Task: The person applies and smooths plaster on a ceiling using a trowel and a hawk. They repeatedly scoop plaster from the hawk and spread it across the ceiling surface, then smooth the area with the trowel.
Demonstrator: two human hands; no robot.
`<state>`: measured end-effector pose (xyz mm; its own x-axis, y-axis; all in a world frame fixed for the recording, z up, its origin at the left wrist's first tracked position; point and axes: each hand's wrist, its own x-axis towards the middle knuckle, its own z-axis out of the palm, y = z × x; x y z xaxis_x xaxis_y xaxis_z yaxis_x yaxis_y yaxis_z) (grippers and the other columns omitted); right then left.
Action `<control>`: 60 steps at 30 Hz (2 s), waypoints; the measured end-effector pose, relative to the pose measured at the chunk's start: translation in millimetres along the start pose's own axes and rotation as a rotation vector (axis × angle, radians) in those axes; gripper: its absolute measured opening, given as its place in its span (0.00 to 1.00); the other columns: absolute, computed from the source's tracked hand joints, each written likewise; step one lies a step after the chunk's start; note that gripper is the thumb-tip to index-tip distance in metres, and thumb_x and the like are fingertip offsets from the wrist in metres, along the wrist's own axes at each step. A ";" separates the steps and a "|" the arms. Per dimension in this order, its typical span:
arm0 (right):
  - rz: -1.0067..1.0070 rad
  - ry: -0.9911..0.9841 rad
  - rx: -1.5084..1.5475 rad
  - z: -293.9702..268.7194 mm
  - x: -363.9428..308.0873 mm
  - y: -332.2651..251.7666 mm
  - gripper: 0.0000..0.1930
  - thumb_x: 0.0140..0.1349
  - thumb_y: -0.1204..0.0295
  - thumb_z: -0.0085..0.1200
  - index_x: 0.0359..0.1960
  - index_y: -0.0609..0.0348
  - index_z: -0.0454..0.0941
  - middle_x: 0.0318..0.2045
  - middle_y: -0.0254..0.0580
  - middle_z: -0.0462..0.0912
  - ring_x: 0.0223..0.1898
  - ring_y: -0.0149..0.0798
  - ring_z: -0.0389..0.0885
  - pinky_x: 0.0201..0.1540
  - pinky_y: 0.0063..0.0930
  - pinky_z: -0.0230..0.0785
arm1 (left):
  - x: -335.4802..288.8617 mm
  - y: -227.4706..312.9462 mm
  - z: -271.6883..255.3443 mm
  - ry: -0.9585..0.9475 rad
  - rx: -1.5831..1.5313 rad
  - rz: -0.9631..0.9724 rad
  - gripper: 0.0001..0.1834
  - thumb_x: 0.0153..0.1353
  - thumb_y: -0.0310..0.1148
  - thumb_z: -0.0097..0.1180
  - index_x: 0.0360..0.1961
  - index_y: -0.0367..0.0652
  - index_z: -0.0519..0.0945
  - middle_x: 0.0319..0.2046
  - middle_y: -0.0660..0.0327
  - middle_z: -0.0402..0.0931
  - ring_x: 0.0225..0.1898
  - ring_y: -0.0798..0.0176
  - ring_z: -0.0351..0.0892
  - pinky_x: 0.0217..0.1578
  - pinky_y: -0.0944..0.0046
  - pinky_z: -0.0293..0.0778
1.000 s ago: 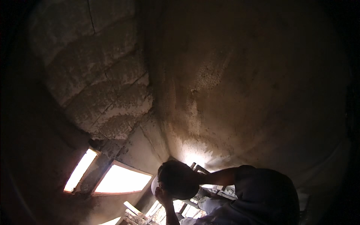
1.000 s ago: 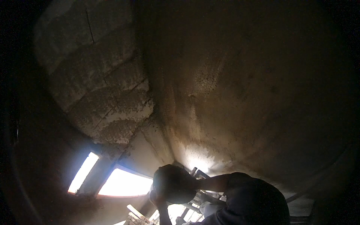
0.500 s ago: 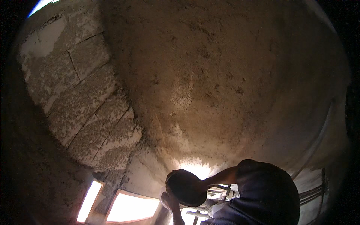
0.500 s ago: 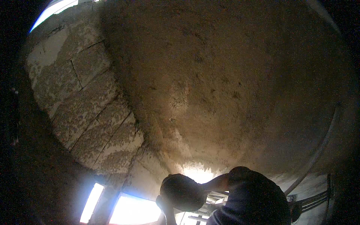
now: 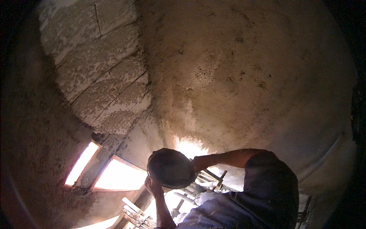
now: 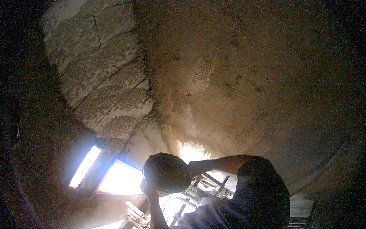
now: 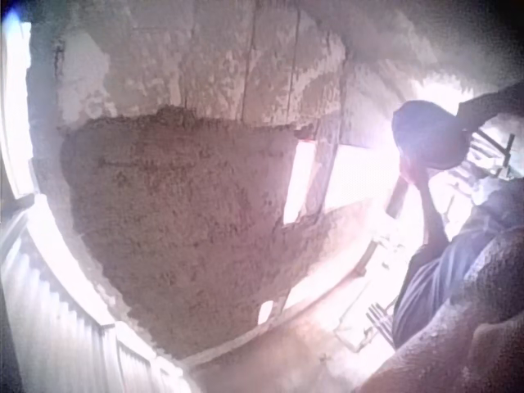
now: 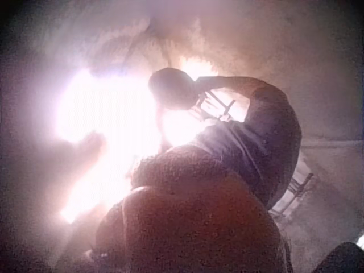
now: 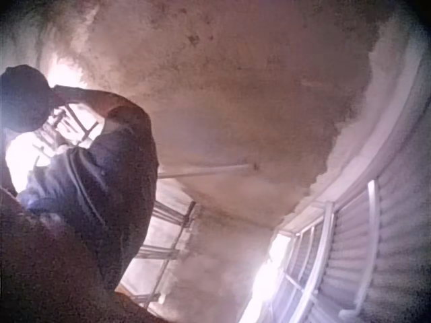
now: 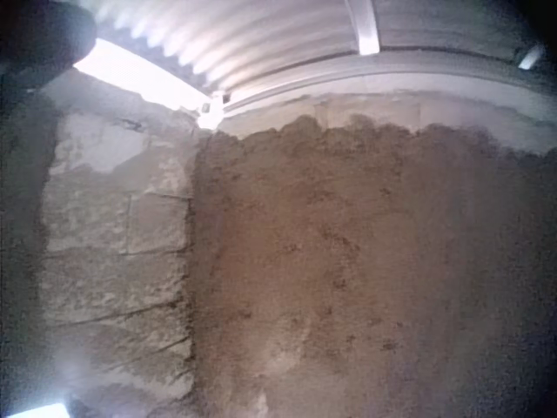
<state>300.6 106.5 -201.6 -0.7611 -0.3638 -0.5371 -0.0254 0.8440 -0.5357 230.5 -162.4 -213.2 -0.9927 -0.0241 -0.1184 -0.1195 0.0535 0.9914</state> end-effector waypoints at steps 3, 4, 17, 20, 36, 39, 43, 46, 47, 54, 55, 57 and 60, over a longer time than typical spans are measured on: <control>0.027 -0.056 0.286 -88.9 -33.8 -58.7 0.10 0.45 0.69 0.53 0.28 0.61 0.79 0.21 0.36 0.78 0.24 0.32 0.75 0.26 0.29 0.68 | -0.3 -12.6 -30.2 0.141 -0.087 -0.079 0.25 0.62 0.46 0.48 0.21 0.32 0.75 0.19 0.59 0.73 0.23 0.67 0.66 0.26 0.61 0.63; 0.065 -0.138 0.438 -107.6 -41.1 -52.7 0.13 0.44 0.71 0.55 0.33 0.60 0.78 0.21 0.33 0.76 0.18 0.27 0.68 0.20 0.23 0.62 | -1.6 -11.5 -28.2 0.136 -0.033 -0.001 0.25 0.63 0.46 0.48 0.23 0.31 0.75 0.20 0.59 0.73 0.24 0.67 0.66 0.27 0.61 0.64; 0.219 1.062 0.346 -338.1 -156.5 -35.5 0.14 0.55 0.59 0.56 0.27 0.57 0.75 0.21 0.35 0.76 0.20 0.31 0.76 0.24 0.28 0.71 | -11.5 -21.3 -70.3 0.184 -0.027 -0.117 0.24 0.62 0.45 0.48 0.32 0.28 0.77 0.27 0.55 0.76 0.29 0.63 0.70 0.32 0.62 0.67; -0.121 0.879 0.432 -229.9 -127.5 58.0 0.16 0.58 0.58 0.54 0.34 0.61 0.74 0.31 0.38 0.77 0.29 0.33 0.76 0.34 0.29 0.72 | -2.5 -34.5 -59.5 0.097 0.017 -0.176 0.24 0.61 0.46 0.49 0.31 0.29 0.77 0.26 0.56 0.76 0.28 0.63 0.69 0.31 0.62 0.66; 0.233 0.326 0.011 101.1 49.2 -64.5 0.16 0.51 0.62 0.50 0.37 0.59 0.75 0.34 0.51 0.79 0.40 0.48 0.79 0.41 0.42 0.73 | -7.7 13.6 -2.1 -0.302 0.235 0.230 0.29 0.61 0.48 0.49 0.17 0.29 0.65 0.14 0.52 0.61 0.21 0.60 0.59 0.24 0.55 0.60; 0.299 0.250 0.030 109.4 13.2 -54.7 0.16 0.51 0.62 0.50 0.37 0.58 0.75 0.34 0.51 0.79 0.40 0.48 0.79 0.40 0.42 0.73 | -12.4 36.2 -5.5 -0.417 0.412 0.162 0.29 0.60 0.49 0.48 0.21 0.27 0.70 0.17 0.46 0.67 0.21 0.55 0.64 0.26 0.52 0.63; 0.396 0.167 0.023 137.4 -25.6 -33.8 0.16 0.52 0.61 0.50 0.37 0.58 0.75 0.34 0.51 0.79 0.40 0.49 0.78 0.40 0.42 0.73 | -34.4 47.2 1.5 -0.459 0.491 0.100 0.29 0.60 0.50 0.47 0.24 0.27 0.74 0.21 0.39 0.71 0.23 0.46 0.70 0.28 0.48 0.64; 0.362 0.148 0.020 155.2 -17.3 -35.8 0.16 0.52 0.61 0.50 0.37 0.58 0.75 0.34 0.51 0.79 0.40 0.49 0.78 0.40 0.42 0.73 | -37.3 10.8 5.3 -0.441 0.527 0.150 0.28 0.60 0.49 0.45 0.24 0.27 0.74 0.23 0.36 0.72 0.26 0.40 0.72 0.28 0.46 0.63; 0.365 0.151 0.026 162.2 -19.7 -33.8 0.16 0.52 0.61 0.50 0.37 0.58 0.75 0.34 0.51 0.79 0.40 0.49 0.78 0.40 0.42 0.73 | -47.8 18.8 15.6 -0.470 0.726 0.268 0.29 0.60 0.50 0.45 0.24 0.27 0.74 0.25 0.35 0.72 0.28 0.36 0.73 0.29 0.45 0.64; 0.298 0.124 0.027 172.6 -45.8 -35.2 0.16 0.53 0.60 0.49 0.38 0.57 0.75 0.34 0.51 0.79 0.40 0.50 0.78 0.39 0.42 0.72 | -73.4 48.8 24.4 -0.434 0.521 0.092 0.31 0.60 0.52 0.46 0.24 0.26 0.75 0.17 0.43 0.72 0.20 0.53 0.70 0.24 0.52 0.64; 0.297 0.114 0.031 168.5 -51.4 -32.2 0.16 0.53 0.60 0.49 0.38 0.57 0.75 0.34 0.51 0.79 0.40 0.51 0.78 0.39 0.42 0.72 | -74.1 52.3 21.5 -0.426 0.469 0.129 0.31 0.60 0.52 0.47 0.22 0.27 0.74 0.16 0.47 0.71 0.20 0.58 0.67 0.23 0.55 0.63; 0.320 0.104 0.012 158.9 -73.6 -21.1 0.16 0.53 0.59 0.49 0.38 0.57 0.75 0.34 0.51 0.79 0.39 0.51 0.78 0.39 0.43 0.72 | -83.1 60.4 24.0 -0.382 0.336 0.115 0.31 0.61 0.52 0.47 0.20 0.28 0.72 0.14 0.53 0.69 0.19 0.63 0.63 0.22 0.58 0.62; 0.312 0.126 -0.044 125.1 -94.1 -15.1 0.16 0.53 0.59 0.49 0.38 0.56 0.75 0.34 0.51 0.79 0.39 0.51 0.78 0.39 0.43 0.72 | -76.9 31.4 20.6 -0.324 0.206 0.122 0.29 0.62 0.51 0.47 0.19 0.30 0.71 0.14 0.57 0.68 0.19 0.66 0.61 0.21 0.59 0.60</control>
<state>453.7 78.7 -224.5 -0.8105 -0.0361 -0.5846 0.1957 0.9241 -0.3282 302.8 -138.4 -174.1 -0.9498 0.3095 -0.0446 0.0314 0.2364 0.9712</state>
